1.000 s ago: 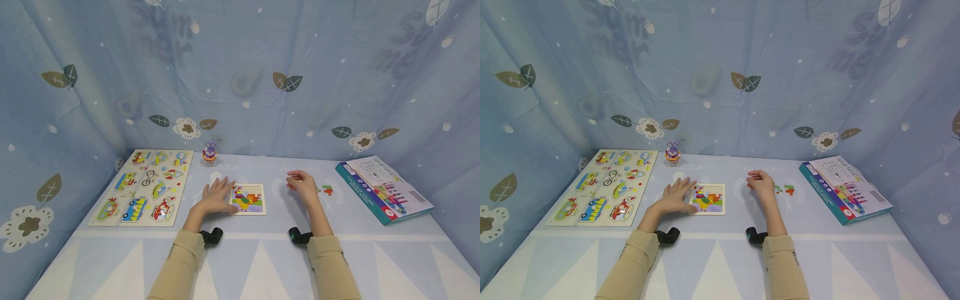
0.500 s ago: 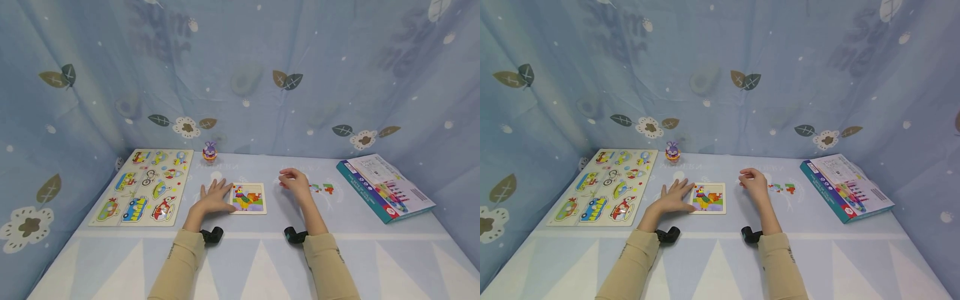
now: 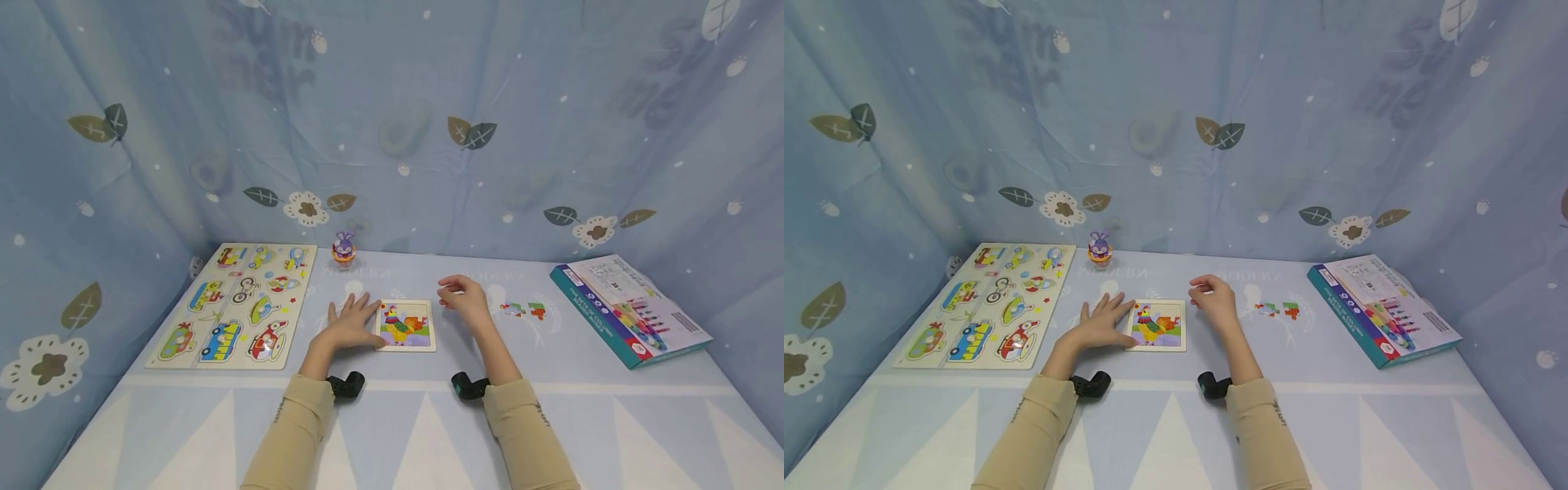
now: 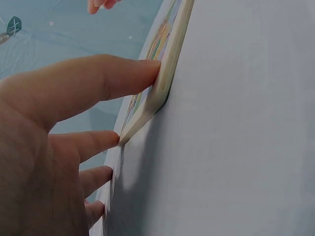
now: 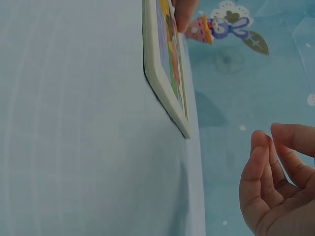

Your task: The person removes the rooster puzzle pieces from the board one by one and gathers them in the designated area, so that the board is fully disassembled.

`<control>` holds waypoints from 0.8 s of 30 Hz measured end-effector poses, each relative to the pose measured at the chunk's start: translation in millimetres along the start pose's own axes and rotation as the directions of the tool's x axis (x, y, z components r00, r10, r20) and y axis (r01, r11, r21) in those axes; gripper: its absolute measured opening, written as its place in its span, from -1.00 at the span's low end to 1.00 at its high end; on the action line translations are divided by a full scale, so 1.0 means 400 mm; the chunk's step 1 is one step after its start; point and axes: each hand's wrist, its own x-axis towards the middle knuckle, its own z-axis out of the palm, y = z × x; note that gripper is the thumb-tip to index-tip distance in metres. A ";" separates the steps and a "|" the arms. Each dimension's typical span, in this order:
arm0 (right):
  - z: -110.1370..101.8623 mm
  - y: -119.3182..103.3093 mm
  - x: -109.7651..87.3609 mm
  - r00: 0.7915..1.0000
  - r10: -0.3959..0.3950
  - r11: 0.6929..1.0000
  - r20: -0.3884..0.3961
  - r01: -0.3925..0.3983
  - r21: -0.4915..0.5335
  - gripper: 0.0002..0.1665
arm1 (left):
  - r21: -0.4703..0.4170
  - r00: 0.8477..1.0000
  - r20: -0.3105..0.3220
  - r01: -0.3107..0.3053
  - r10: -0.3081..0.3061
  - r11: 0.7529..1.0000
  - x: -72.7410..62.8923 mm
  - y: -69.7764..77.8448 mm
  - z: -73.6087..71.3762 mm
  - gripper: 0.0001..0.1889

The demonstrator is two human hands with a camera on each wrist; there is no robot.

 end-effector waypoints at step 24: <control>0.105 -0.018 -0.010 0.995 -0.031 0.999 0.096 0.034 -0.027 -0.78 | -0.004 1.000 -0.003 0.001 -0.001 1.000 0.002 0.001 -0.001 -0.15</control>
